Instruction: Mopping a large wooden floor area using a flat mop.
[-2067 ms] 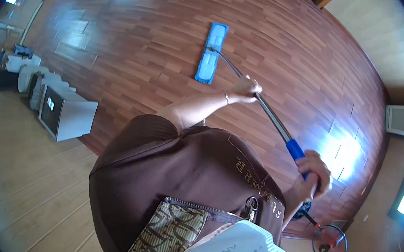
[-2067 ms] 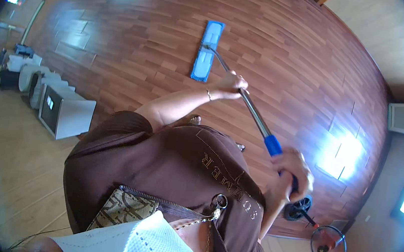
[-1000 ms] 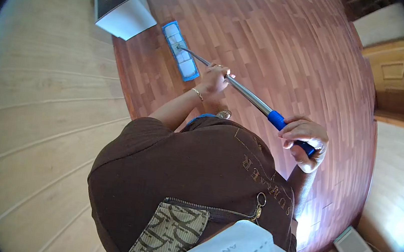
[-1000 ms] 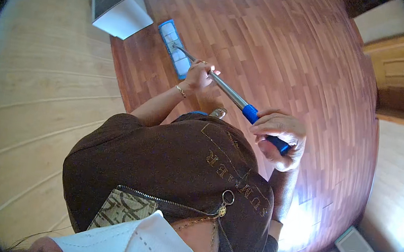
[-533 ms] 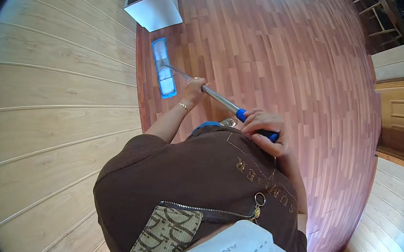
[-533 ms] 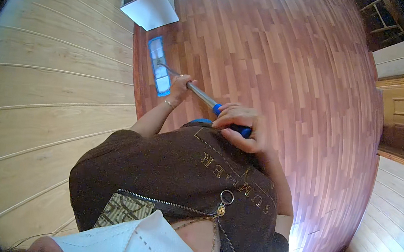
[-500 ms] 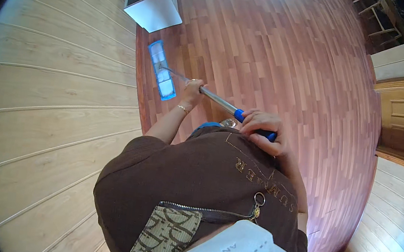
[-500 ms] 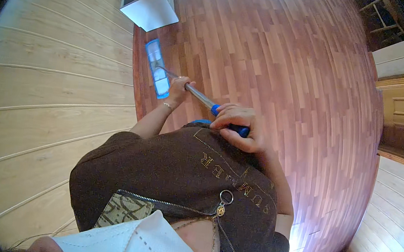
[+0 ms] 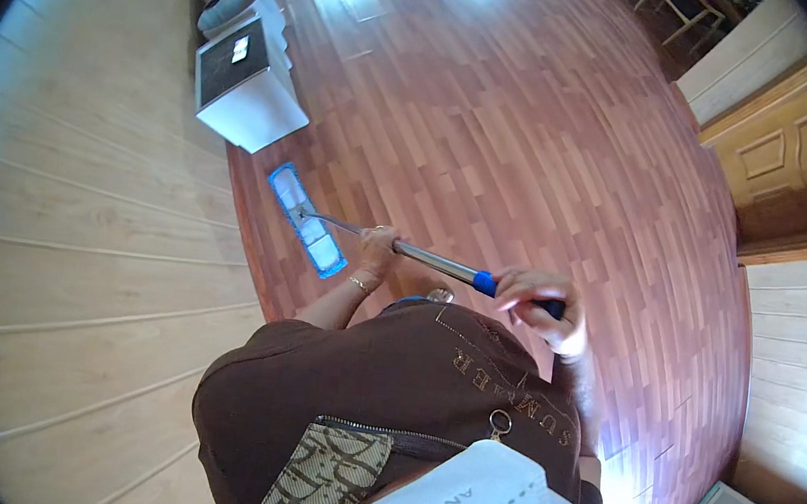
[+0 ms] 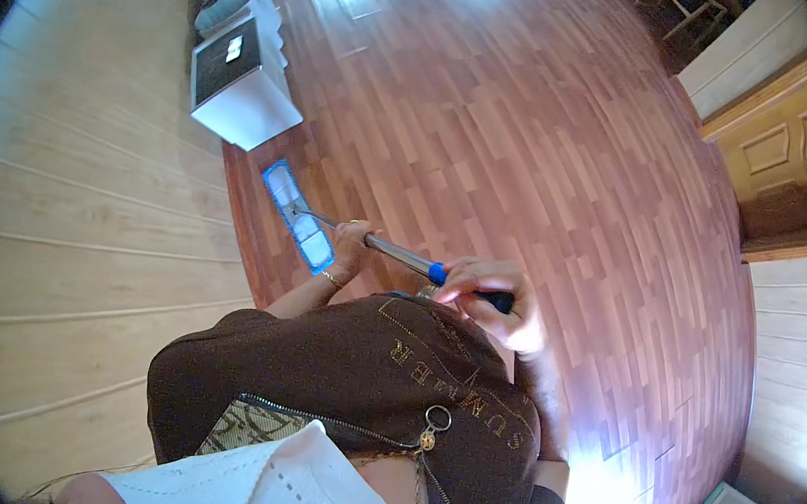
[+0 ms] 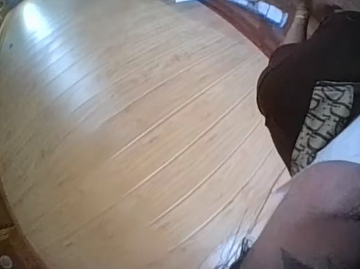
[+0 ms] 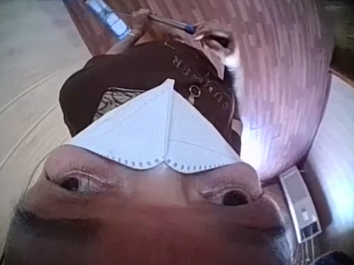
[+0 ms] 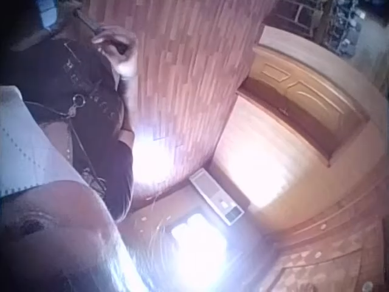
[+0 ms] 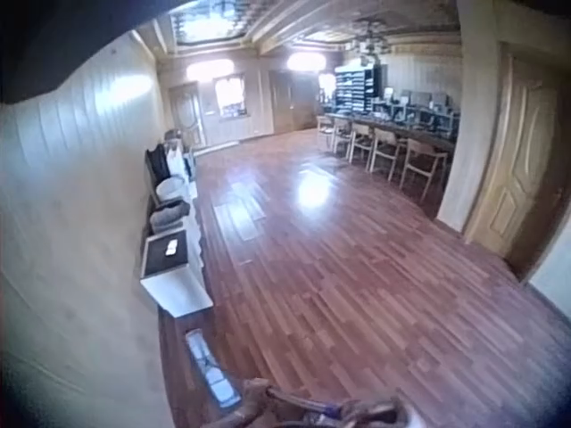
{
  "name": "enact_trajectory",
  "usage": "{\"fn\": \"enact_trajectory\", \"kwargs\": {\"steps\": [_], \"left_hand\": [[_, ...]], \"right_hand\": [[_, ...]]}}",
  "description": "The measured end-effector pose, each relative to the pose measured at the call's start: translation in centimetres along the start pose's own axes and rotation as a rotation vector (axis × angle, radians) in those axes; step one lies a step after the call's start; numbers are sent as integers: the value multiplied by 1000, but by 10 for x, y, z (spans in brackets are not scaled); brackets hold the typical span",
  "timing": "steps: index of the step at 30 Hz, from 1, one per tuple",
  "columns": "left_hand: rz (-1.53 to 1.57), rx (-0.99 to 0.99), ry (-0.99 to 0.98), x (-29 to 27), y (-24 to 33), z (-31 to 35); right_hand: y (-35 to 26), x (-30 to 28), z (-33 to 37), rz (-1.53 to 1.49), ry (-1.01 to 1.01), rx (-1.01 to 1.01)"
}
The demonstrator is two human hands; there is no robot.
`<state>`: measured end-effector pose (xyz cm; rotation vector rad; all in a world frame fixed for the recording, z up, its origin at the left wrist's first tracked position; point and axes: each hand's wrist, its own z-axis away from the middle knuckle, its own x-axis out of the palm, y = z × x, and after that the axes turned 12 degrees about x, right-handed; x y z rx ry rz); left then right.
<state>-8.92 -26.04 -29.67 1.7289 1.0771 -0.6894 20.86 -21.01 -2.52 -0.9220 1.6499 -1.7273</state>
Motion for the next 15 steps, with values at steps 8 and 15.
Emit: {"fn": "enact_trajectory", "kwargs": {"steps": [8, 15], "left_hand": [[294, 260, -84, 33, 27, -85], [404, 539, -57, 69, 75, -133]], "right_hand": [[-39, 12, 23, 164, 273, -70], [-70, 29, 34, 404, 320, -215]]}}
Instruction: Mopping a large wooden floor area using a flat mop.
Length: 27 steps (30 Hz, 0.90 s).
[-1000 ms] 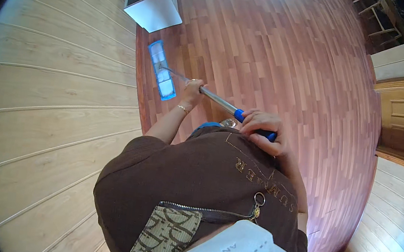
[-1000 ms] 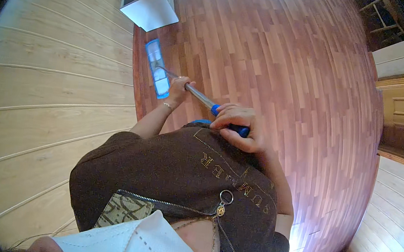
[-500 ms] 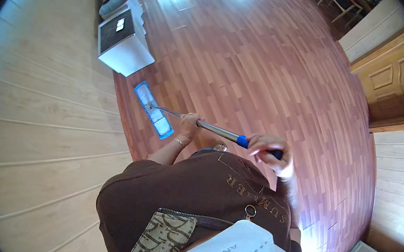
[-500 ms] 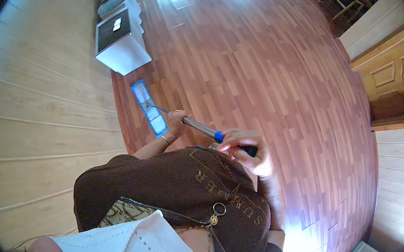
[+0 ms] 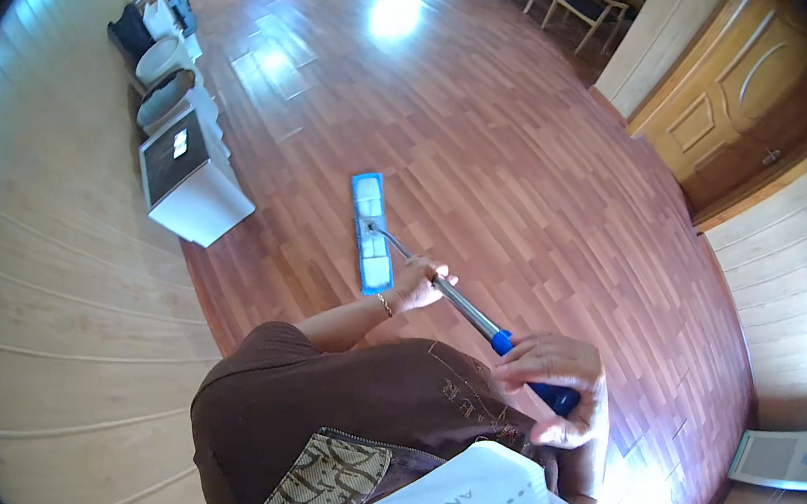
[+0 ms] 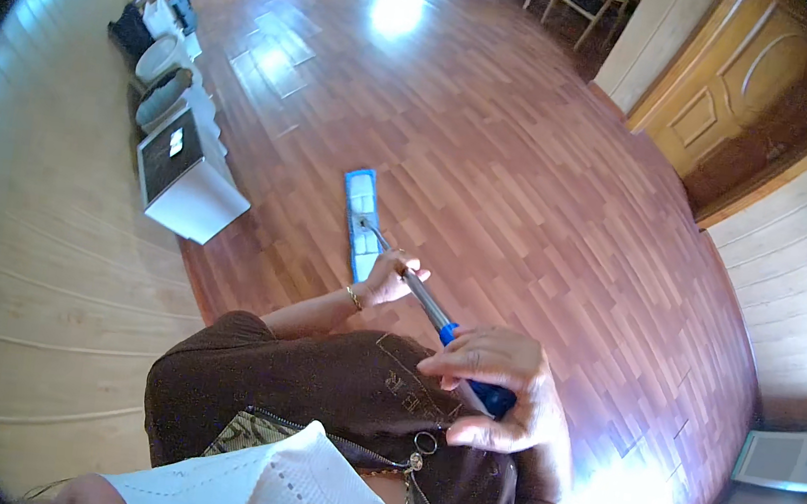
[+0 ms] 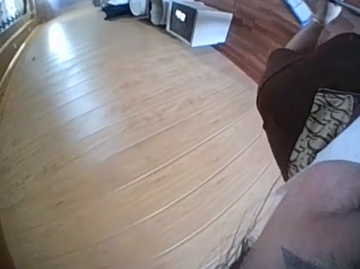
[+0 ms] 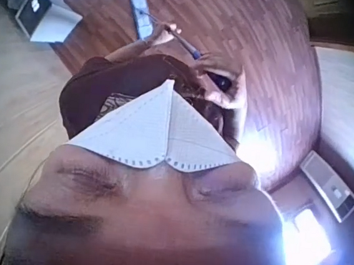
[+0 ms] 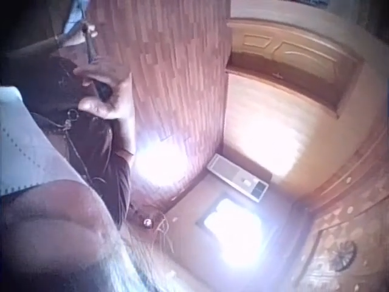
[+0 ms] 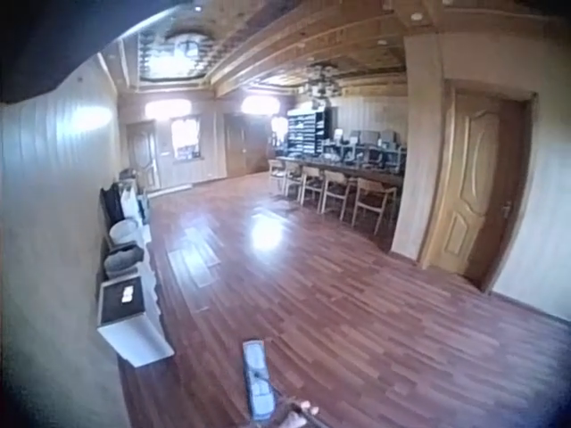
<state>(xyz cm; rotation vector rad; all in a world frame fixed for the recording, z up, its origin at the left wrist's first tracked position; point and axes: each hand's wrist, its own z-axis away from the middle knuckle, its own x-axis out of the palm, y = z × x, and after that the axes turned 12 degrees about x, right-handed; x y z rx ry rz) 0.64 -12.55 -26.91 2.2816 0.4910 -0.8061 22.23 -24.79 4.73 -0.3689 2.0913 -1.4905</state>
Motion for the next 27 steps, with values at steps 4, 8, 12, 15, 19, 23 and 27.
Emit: {"fn": "enact_trajectory", "kwargs": {"steps": [4, 8, 12, 15, 19, 23, 27], "left_hand": [[101, 68, -122, 15, 22, -25], [403, -2, -210, 31, 36, -35], [759, -30, -288, 18, 53, -63], [972, -218, -220, -29, 80, -82], [1093, -131, -187, -48, 71, -92], [1031, 14, -32, -90, 79, -110], [1135, 123, 163, -121, 80, -120]], "right_hand": [[-15, 3, -3, -90, 25, -168], [-56, -2, -11, -35, 91, -285], [-109, 2, 3, -104, 406, -323], [-131, -14, 11, 170, 248, -241], [-168, -14, 19, 193, 320, -15], [-165, -17, 24, 144, 283, -150], [-154, -5, 25, 83, 342, -293]]}}
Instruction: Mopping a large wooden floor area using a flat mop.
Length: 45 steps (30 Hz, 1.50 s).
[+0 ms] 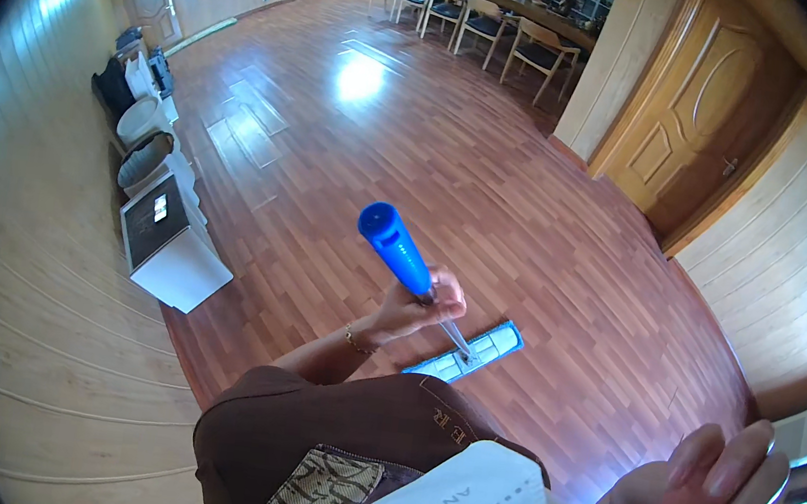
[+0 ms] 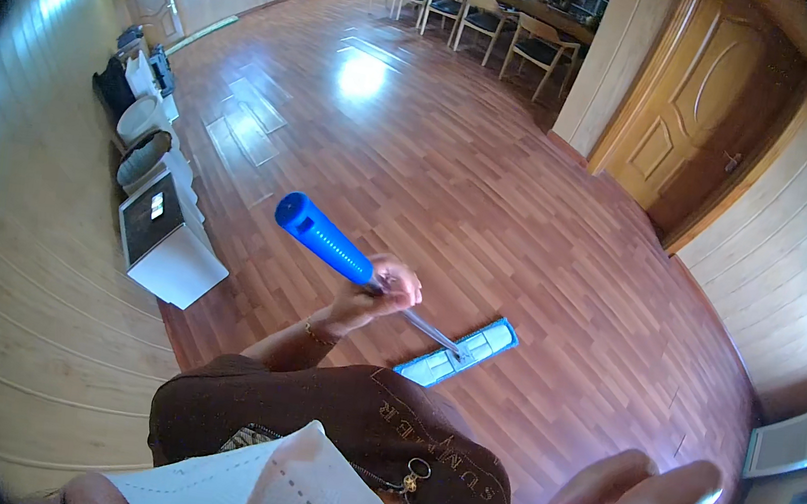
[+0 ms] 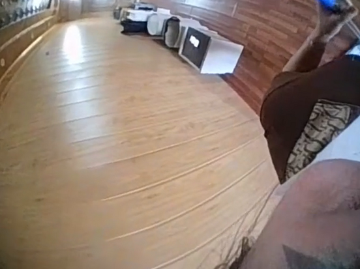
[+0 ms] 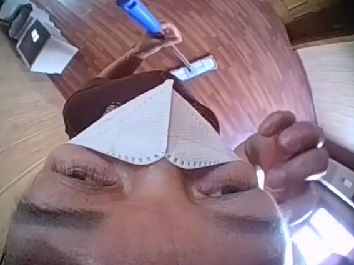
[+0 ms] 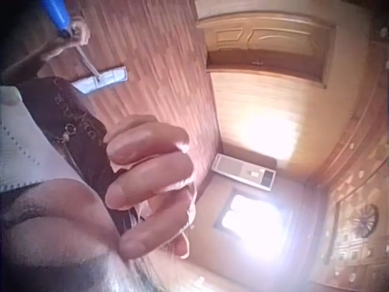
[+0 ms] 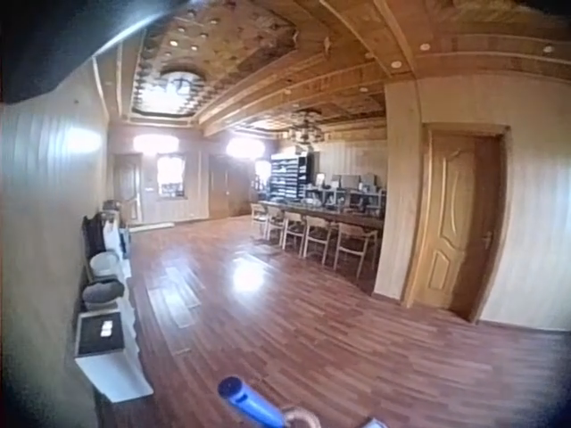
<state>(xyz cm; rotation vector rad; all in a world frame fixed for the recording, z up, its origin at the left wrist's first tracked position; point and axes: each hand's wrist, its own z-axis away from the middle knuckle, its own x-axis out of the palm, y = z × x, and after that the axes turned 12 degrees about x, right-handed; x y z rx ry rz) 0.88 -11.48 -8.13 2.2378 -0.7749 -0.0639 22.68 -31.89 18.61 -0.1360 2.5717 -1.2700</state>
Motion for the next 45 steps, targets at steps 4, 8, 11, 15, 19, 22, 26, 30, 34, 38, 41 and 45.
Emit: {"fn": "enact_trajectory", "kwargs": {"steps": [4, 8, 11, 15, 19, 22, 26, 30, 34, 38, 41, 45], "left_hand": [[-25, 221, 161, -3, 34, -16], [22, 400, 149, -14, 64, -30], [5, 459, 184, -14, 96, -38], [-108, 481, 139, -3, 121, -65], [-112, 445, 162, -10, 114, -54], [-92, 471, 202, -16, 110, -48], [14, 470, 210, 5, 115, -44], [79, 427, 135, 16, 107, -38], [66, 444, 127, 2, 110, -44], [35, 439, 62, -11, 132, -40], [-1, 474, -7, -26, 150, -35], [-12, 556, -19, -55, 162, -44]], "right_hand": [[-6, 11, 7, -71, 92, 1], [0, 3, -1, -53, -33, -142], [-5, -20, 49, 130, 107, 46], [-1, 19, 60, -27, 321, -303], [46, -18, 135, -210, 328, -508], [69, -91, 227, -137, 266, -478], [99, -123, 277, -11, 247, -459], [142, -95, 302, 123, 245, -426], [221, 51, 94, 301, 258, -345], [256, 71, 83, 502, 313, -147], [295, 88, 32, 470, -283, 273], [412, 134, 67, 358, -295, 617]]}}
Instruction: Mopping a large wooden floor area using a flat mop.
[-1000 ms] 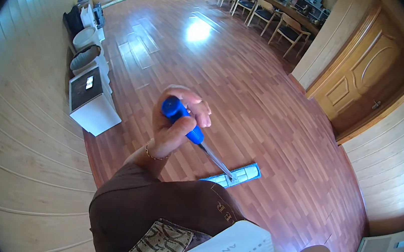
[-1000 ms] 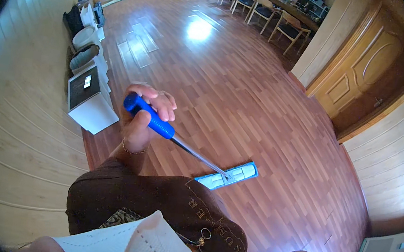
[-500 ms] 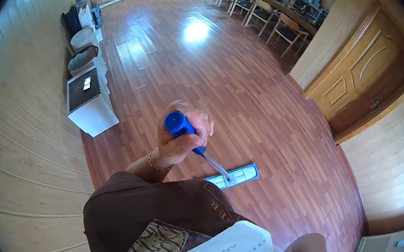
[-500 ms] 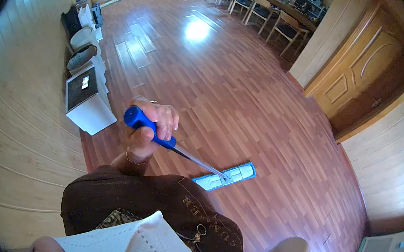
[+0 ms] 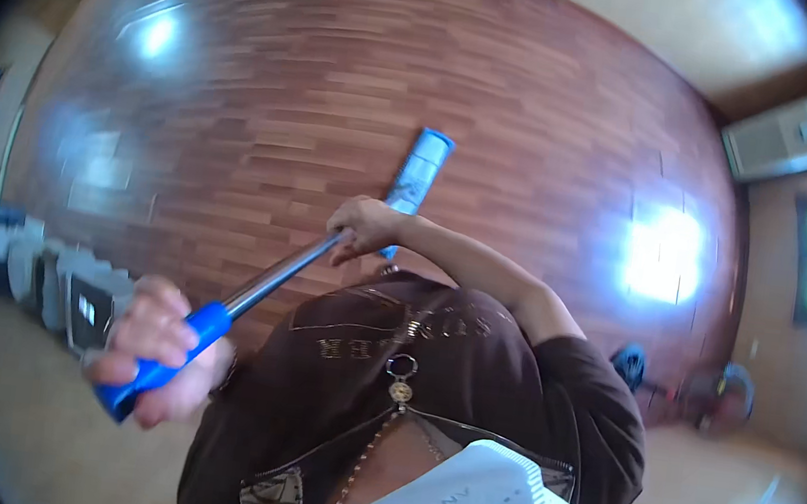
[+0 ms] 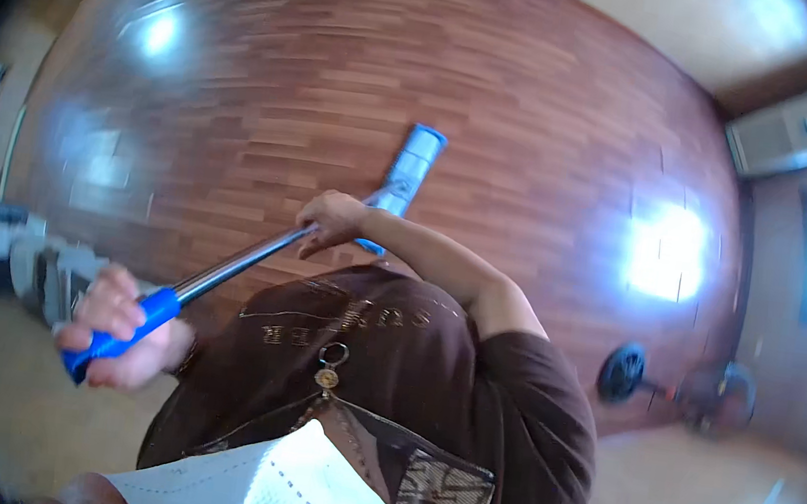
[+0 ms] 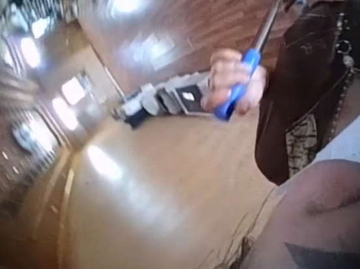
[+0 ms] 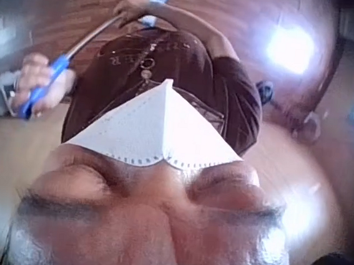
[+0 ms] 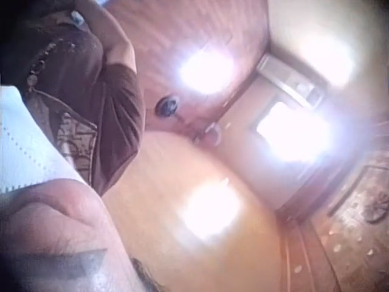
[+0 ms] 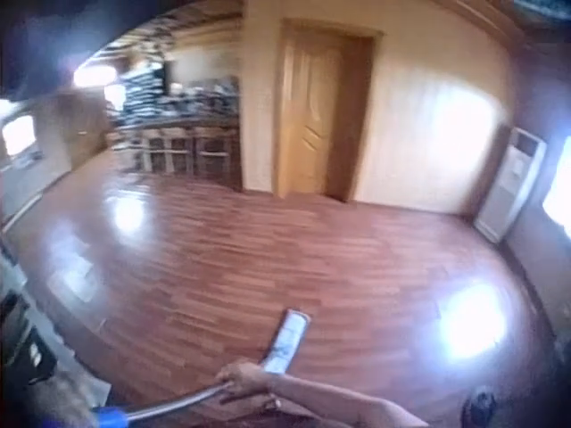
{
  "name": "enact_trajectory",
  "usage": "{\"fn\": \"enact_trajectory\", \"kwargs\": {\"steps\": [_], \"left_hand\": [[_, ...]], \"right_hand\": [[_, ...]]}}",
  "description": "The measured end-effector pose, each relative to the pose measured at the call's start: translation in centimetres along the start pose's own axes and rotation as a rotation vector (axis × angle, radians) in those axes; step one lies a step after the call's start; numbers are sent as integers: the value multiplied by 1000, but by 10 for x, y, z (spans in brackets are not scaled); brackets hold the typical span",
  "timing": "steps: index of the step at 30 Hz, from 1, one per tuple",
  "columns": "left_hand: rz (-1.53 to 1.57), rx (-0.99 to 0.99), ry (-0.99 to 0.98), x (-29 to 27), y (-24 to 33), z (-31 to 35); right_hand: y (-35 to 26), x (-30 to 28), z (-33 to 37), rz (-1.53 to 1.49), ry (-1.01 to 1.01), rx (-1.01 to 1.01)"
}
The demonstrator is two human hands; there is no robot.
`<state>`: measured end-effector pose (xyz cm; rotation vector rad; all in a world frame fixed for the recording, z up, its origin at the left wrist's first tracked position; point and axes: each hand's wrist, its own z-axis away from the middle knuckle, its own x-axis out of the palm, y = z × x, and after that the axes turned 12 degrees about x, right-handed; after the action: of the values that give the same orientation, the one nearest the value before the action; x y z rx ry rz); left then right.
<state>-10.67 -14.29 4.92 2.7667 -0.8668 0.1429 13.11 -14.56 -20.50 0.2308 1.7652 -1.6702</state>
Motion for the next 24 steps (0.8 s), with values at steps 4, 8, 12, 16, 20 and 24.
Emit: {"fn": "enact_trajectory", "kwargs": {"steps": [4, 8, 12, 16, 20, 24], "left_hand": [[-69, 33, -72, -14, 5, -6], [-104, 31, -157, -32, -11, -15], [-39, -5, -184, -22, -32, -9], [81, -116, -231, 4, -63, -4], [258, -200, -311, 37, -95, -6], [451, -229, -402, 82, -110, 3]], "right_hand": [[16, 33, -19, -75, 116, 177], [19, 33, -22, -60, 214, 224], [37, 29, 1, -38, 361, 301], [56, 17, 35, -64, 612, 410], [76, 2, 72, -51, 714, 594], [86, -2, 132, -79, 844, 720]]}}
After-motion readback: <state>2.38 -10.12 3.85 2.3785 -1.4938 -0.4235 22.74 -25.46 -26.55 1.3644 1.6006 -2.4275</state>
